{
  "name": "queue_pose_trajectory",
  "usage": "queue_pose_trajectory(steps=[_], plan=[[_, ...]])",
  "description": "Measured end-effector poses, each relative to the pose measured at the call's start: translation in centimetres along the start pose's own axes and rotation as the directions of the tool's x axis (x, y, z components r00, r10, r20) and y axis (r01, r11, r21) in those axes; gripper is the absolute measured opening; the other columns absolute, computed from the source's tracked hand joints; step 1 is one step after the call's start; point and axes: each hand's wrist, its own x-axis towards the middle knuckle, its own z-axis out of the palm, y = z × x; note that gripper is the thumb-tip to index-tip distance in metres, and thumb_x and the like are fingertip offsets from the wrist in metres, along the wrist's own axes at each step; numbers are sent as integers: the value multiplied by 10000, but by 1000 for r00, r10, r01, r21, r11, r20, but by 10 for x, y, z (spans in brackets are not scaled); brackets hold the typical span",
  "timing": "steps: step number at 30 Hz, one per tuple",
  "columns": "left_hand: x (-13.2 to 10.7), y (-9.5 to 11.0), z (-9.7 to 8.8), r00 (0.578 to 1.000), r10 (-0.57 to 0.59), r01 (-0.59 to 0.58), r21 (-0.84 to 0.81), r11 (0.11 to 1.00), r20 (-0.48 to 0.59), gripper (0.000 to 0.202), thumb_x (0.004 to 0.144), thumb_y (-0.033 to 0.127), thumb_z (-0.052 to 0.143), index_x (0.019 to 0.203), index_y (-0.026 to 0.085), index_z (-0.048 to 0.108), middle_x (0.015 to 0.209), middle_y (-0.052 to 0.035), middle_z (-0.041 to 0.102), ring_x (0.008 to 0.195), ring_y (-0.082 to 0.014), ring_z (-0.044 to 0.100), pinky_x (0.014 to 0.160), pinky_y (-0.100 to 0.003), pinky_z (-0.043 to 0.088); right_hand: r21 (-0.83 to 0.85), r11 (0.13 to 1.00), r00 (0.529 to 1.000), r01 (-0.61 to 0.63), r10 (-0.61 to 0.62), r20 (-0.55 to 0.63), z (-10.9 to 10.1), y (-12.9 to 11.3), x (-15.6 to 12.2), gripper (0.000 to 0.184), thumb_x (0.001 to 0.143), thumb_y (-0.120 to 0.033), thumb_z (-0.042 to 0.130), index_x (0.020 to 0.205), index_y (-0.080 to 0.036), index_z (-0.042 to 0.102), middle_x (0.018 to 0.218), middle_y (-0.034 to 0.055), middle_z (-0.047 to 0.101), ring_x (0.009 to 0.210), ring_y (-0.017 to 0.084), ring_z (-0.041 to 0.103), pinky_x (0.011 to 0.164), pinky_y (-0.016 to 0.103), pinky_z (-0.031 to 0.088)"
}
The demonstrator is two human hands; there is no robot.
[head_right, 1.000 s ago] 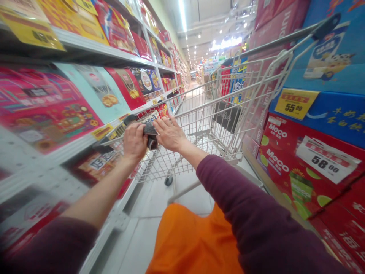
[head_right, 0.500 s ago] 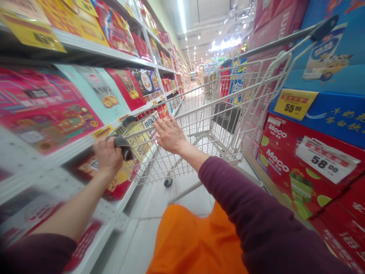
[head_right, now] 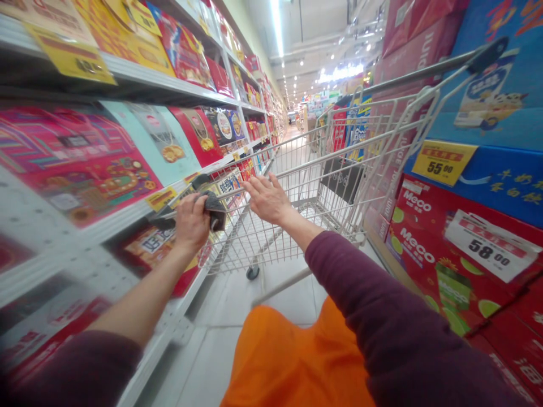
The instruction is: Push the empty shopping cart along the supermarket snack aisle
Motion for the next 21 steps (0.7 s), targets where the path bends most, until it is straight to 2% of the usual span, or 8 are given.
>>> queue_pose_trajectory(steps=[4, 6, 9, 12, 15, 17, 21], plan=[[-6, -20, -9, 998, -37, 39, 46, 998, -51, 321, 828, 208, 455, 1119, 180, 587, 1238, -157, 574, 1229, -304, 471, 1095, -504, 333, -28, 998, 998, -59, 58, -23, -6, 24, -6, 503, 878, -257, 435, 1360, -133, 511, 1322, 105, 567, 1238, 271, 435, 1143, 505, 197], [-6, -18, -7, 997, -38, 42, 60, 997, -66, 318, 828, 218, 459, 1115, 162, 586, 1237, -176, 566, 1235, -323, 460, 1094, -532, 325, -30, 998, 999, -47, 46, -27, -7, 27, -10, 524, 863, -272, 457, 1363, -122, 505, 1335, 112, 550, 1253, 278, 419, 1149, 508, 191], [1, 4, 4, 998, -9, 11, 41, 999, -54, 339, 823, 219, 469, 1140, 156, 571, 1266, -191, 547, 1249, -335, 440, 1094, -560, 315, -22, 998, 997, -57, 56, -48, -5, 21, -12, 550, 853, -308, 477, 1366, -110, 498, 1338, 125, 538, 1272, 293, 395, 1154, 525, 181], [10, 33, 19, 999, 36, -35, 7, 999, -41, 359, 820, 192, 476, 1169, 176, 558, 1299, -169, 540, 1272, -315, 429, 1113, -539, 305, -13, 997, 996, -76, 75, -54, -4, 14, -12, 549, 858, -315, 476, 1369, -115, 496, 1337, 129, 535, 1283, 300, 385, 1155, 534, 181], [15, 46, 25, 997, 57, -57, -4, 998, -45, 370, 818, 171, 473, 1179, 181, 557, 1314, -156, 541, 1285, -301, 427, 1121, -515, 308, -17, 997, 997, -73, 72, -40, -5, 15, -12, 538, 870, -306, 465, 1374, -121, 497, 1341, 125, 537, 1285, 288, 390, 1158, 512, 189], [14, 40, 23, 997, 71, -71, -6, 997, -42, 381, 817, 162, 464, 1185, 190, 557, 1307, -145, 550, 1280, -292, 437, 1116, -502, 323, -24, 998, 998, -58, 57, -28, -7, 17, -11, 528, 874, -301, 463, 1370, -125, 504, 1348, 120, 539, 1286, 280, 393, 1156, 495, 198], [6, 12, 10, 996, 66, -66, 13, 998, -52, 375, 821, 171, 452, 1176, 191, 570, 1284, -153, 562, 1262, -297, 460, 1105, -500, 341, -31, 998, 998, -59, 58, -21, -9, 18, -11, 508, 873, -285, 461, 1354, -133, 524, 1353, 109, 545, 1282, 273, 404, 1150, 483, 209]])
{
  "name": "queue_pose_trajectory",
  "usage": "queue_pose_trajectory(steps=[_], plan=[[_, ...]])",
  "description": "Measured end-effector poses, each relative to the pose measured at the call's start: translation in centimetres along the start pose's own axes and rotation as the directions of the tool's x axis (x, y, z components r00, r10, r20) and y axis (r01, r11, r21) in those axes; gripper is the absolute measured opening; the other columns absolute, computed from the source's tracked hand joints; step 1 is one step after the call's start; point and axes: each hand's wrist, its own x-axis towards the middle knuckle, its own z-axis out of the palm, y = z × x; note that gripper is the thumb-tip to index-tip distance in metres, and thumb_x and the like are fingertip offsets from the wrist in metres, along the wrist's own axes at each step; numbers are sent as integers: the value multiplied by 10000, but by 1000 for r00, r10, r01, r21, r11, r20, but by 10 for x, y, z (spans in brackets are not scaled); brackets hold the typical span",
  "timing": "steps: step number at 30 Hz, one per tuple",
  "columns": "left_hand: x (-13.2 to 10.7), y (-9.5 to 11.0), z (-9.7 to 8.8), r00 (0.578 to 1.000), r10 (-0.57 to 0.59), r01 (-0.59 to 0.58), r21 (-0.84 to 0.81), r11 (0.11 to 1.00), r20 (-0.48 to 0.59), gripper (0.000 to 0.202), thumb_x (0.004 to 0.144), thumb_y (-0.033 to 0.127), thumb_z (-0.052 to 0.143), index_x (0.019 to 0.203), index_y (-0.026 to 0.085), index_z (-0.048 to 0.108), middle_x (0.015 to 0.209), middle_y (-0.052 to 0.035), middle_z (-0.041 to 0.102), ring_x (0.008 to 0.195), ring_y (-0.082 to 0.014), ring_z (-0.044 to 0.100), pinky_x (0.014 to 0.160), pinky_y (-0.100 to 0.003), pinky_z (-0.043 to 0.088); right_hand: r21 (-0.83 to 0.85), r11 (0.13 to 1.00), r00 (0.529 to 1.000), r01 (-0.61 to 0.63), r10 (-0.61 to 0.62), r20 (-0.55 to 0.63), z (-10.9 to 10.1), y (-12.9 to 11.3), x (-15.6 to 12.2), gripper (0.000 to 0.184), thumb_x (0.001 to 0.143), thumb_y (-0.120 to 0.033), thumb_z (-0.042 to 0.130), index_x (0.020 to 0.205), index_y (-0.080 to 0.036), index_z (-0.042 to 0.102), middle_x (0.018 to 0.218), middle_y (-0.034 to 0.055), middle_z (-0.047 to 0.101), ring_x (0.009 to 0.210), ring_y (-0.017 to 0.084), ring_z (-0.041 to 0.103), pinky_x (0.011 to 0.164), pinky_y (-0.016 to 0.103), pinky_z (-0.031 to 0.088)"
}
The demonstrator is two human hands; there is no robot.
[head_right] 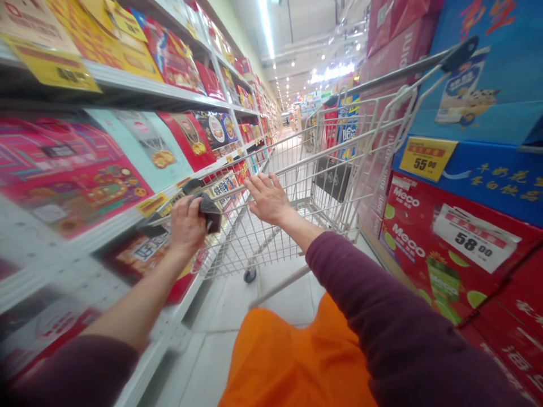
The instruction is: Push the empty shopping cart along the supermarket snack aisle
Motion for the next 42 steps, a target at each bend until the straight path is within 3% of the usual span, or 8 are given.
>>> queue_pose_trajectory(steps=[5, 10, 18, 21, 27, 30, 36, 42], plan=[[-7, -8, -8, 998, -62, 62, 9, 998, -15, 379, 811, 179, 477, 1179, 173, 567, 1302, -180, 541, 1298, -323, 429, 1120, -543, 306, 16, 1000, 1000, -15, 16, -21, 1, -4, 0, 507, 866, -286, 464, 1343, -129, 533, 1346, 108, 552, 1280, 273, 411, 1158, 485, 198], [-1, 19, 4, 998, -57, 57, -12, 998, 9, 401, 803, 161, 484, 1198, 137, 551, 1338, -219, 516, 1334, -354, 387, 1116, -596, 284, 32, 999, 999, -30, 30, -26, 1, -5, -1, 523, 854, -294, 478, 1347, -125, 525, 1336, 121, 552, 1280, 286, 407, 1155, 509, 215], [15, 58, 22, 999, -25, 27, -64, 998, 22, 374, 842, 150, 470, 1206, 159, 553, 1359, -193, 531, 1357, -313, 393, 1138, -562, 282, 37, 999, 999, -12, 13, -48, 3, -4, -2, 539, 849, -290, 479, 1355, -109, 518, 1338, 134, 553, 1286, 290, 412, 1153, 520, 211], [11, 47, 19, 999, -7, 9, -62, 998, 41, 387, 852, 144, 445, 1222, 175, 556, 1367, -172, 537, 1357, -301, 400, 1142, -543, 290, 29, 1000, 999, -2, 3, -41, 2, -2, -3, 533, 858, -283, 467, 1356, -100, 518, 1347, 133, 551, 1295, 281, 412, 1157, 500, 210], [-10, -10, -5, 1000, -30, 30, 10, 999, -2, 425, 826, 179, 463, 1241, 189, 554, 1359, -159, 539, 1341, -309, 417, 1138, -530, 308, 17, 1000, 1000, -5, 6, -17, 2, -2, -2, 528, 862, -281, 458, 1359, -111, 516, 1366, 121, 541, 1309, 277, 403, 1162, 495, 208], [-13, -16, -9, 999, -35, 34, 19, 999, 8, 455, 802, 165, 464, 1249, 184, 549, 1363, -162, 532, 1350, -316, 401, 1145, -537, 293, 28, 999, 999, -24, 24, -28, 4, -4, -2, 534, 855, -290, 459, 1355, -113, 518, 1356, 119, 544, 1304, 282, 403, 1165, 503, 200], [-1, 16, 8, 1000, 11, -10, -23, 1000, 23, 446, 848, 163, 390, 1268, 155, 538, 1358, -162, 546, 1352, -297, 401, 1157, -519, 281, 46, 998, 998, -35, 37, -49, 6, -5, -2, 528, 855, -289, 459, 1347, -111, 527, 1344, 123, 549, 1296, 286, 403, 1165, 510, 196], [5, 45, 14, 996, 93, -94, -99, 991, -11, 492, 810, 249, 476, 1282, 118, 521, 1451, -174, 463, 1395, -329, 323, 1165, -543, 238, 46, 998, 997, -34, 38, -73, 7, -5, -2, 512, 858, -288, 476, 1330, -103, 544, 1324, 131, 567, 1279, 285, 423, 1159, 508, 213]])
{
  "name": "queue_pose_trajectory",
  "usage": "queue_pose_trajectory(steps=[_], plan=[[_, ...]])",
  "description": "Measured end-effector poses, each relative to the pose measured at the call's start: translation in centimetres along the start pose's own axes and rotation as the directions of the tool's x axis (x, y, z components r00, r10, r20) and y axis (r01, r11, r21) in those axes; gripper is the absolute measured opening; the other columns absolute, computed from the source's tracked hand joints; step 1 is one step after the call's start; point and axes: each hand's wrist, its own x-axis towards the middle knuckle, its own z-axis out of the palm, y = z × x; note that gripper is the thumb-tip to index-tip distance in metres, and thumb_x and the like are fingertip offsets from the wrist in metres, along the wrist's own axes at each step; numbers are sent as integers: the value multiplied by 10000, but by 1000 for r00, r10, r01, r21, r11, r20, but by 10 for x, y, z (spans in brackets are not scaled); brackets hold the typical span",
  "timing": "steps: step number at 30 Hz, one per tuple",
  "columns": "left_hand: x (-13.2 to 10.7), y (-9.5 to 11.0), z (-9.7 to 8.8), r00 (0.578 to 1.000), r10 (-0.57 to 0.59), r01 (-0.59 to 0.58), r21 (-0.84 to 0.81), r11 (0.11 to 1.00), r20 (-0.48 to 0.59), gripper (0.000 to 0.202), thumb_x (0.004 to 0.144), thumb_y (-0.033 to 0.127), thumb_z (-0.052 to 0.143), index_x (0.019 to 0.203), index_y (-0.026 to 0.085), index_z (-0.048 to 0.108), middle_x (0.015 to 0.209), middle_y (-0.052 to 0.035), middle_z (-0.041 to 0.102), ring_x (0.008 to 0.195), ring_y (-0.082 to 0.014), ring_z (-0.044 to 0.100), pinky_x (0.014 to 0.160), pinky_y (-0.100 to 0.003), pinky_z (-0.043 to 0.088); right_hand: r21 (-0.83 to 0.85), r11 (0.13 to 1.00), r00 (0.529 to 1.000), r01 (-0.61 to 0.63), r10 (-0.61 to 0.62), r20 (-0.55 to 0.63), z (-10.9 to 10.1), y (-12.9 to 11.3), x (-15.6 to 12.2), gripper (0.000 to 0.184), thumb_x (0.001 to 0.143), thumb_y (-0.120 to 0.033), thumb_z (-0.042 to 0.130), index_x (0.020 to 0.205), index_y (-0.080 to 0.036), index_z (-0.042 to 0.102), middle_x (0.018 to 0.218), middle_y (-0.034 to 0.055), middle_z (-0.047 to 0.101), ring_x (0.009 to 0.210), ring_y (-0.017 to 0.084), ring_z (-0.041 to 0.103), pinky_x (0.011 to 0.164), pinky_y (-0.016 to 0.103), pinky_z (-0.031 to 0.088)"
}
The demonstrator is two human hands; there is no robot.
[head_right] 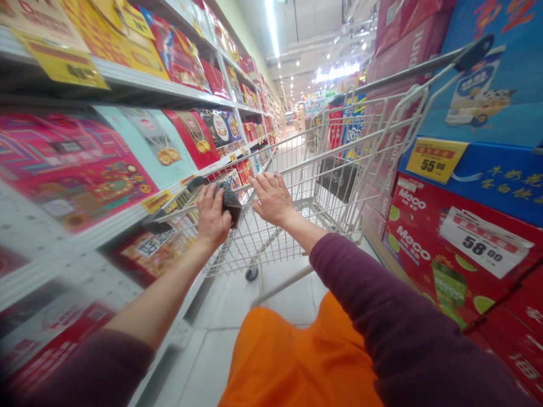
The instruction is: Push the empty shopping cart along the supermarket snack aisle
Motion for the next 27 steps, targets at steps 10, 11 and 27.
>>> queue_pose_trajectory(steps=[10, 11, 27], plan=[[21, 18, 4, 975, -219, 221, 69, 973, -32, 334, 868, 319, 503, 1135, 165, 632, 1195, -140, 650, 1155, -318, 530, 1027, -509, 397, -2, 1000, 1000, 0, 0, -2, -1, 0, -1, 503, 859, -280, 480, 1323, -97, 549, 1332, 132, 567, 1283, 284, 423, 1164, 504, 212], [19, 14, 3, 983, -183, 183, 78, 980, -14, 362, 866, 287, 503, 1189, 167, 613, 1252, -145, 626, 1203, -322, 509, 1051, -520, 376, 0, 1000, 1000, 3, -3, -1, 0, 0, -1, 502, 860, -279, 478, 1324, -101, 549, 1330, 129, 569, 1283, 282, 424, 1162, 502, 215], [16, 10, 16, 999, -7, 4, 54, 999, 45, 407, 913, 171, 404, 1302, 162, 520, 1378, -151, 549, 1354, -290, 420, 1147, -540, 323, -3, 1000, 1000, 10, -10, 24, -4, -1, 1, 490, 886, -282, 453, 1336, -110, 543, 1338, 124, 568, 1291, 276, 423, 1160, 492, 231]])
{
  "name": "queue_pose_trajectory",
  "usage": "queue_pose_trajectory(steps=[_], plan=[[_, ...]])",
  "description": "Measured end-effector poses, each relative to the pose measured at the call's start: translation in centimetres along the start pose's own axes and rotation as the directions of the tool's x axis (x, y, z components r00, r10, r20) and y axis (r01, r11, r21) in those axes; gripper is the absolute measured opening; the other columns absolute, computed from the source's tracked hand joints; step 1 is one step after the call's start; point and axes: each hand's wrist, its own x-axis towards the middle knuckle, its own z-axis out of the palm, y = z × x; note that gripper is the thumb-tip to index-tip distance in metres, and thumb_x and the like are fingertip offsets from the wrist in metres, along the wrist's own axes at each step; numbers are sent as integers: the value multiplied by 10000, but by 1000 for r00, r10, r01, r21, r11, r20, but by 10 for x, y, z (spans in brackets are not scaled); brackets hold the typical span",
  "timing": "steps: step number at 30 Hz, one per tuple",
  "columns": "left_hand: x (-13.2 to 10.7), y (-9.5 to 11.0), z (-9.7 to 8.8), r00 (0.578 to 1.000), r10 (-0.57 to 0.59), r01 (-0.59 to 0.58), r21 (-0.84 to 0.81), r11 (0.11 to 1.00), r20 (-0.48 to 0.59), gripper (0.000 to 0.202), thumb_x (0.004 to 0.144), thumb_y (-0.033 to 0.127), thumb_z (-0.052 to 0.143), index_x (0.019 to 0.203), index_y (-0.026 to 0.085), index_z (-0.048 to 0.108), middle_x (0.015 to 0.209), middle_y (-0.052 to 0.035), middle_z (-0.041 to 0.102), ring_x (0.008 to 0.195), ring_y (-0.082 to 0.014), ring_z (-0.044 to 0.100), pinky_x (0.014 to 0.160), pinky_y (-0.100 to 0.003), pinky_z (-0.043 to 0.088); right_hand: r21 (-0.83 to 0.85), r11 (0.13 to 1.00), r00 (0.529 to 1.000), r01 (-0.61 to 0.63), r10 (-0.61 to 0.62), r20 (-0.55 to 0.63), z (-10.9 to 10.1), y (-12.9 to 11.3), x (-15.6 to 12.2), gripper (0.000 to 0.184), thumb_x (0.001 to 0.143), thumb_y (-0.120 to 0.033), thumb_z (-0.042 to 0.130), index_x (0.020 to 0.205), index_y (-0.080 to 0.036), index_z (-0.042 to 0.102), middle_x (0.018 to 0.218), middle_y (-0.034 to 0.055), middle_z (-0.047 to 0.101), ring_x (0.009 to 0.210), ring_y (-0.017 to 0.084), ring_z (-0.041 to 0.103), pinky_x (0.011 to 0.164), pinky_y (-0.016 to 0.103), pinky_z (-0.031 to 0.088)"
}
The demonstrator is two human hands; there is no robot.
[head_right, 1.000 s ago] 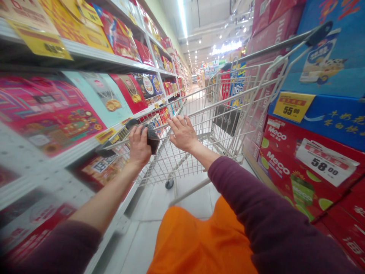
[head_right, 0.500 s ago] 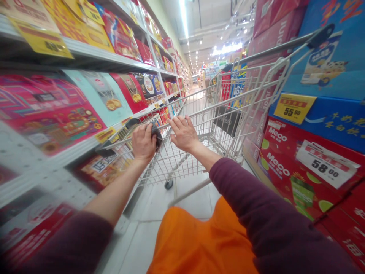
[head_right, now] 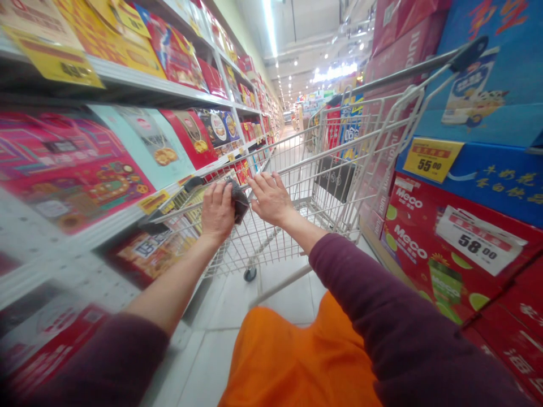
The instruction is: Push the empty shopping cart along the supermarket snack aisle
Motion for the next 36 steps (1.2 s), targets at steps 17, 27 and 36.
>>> queue_pose_trajectory(steps=[17, 27, 36], plan=[[11, 32, -2, 998, -30, 28, 28, 999, 57, 518, 815, 242, 519, 1313, 102, 495, 1388, -202, 505, 1351, -360, 374, 1143, -574, 272, 33, 998, 999, -44, 44, 13, -1, -4, 0, 494, 881, -278, 465, 1336, -103, 541, 1358, 141, 550, 1310, 286, 401, 1168, 504, 207], [-19, -38, -30, 999, -29, 29, 16, 999, 41, 531, 795, 212, 527, 1324, 172, 493, 1369, -188, 519, 1343, -350, 395, 1143, -589, 276, -3, 1000, 999, -20, 20, 51, -4, -2, 0, 505, 884, -268, 450, 1359, -116, 526, 1389, 120, 534, 1334, 282, 395, 1170, 502, 229], [-5, 3, -3, 1000, 10, -10, 25, 1000, 1, 481, 825, 154, 489, 1305, 113, 493, 1403, -204, 493, 1389, -340, 345, 1165, -581, 257, 41, 998, 999, -36, 38, -31, 3, -4, -1, 509, 861, -279, 470, 1331, -99, 551, 1361, 120, 568, 1319, 278, 427, 1167, 492, 228]])
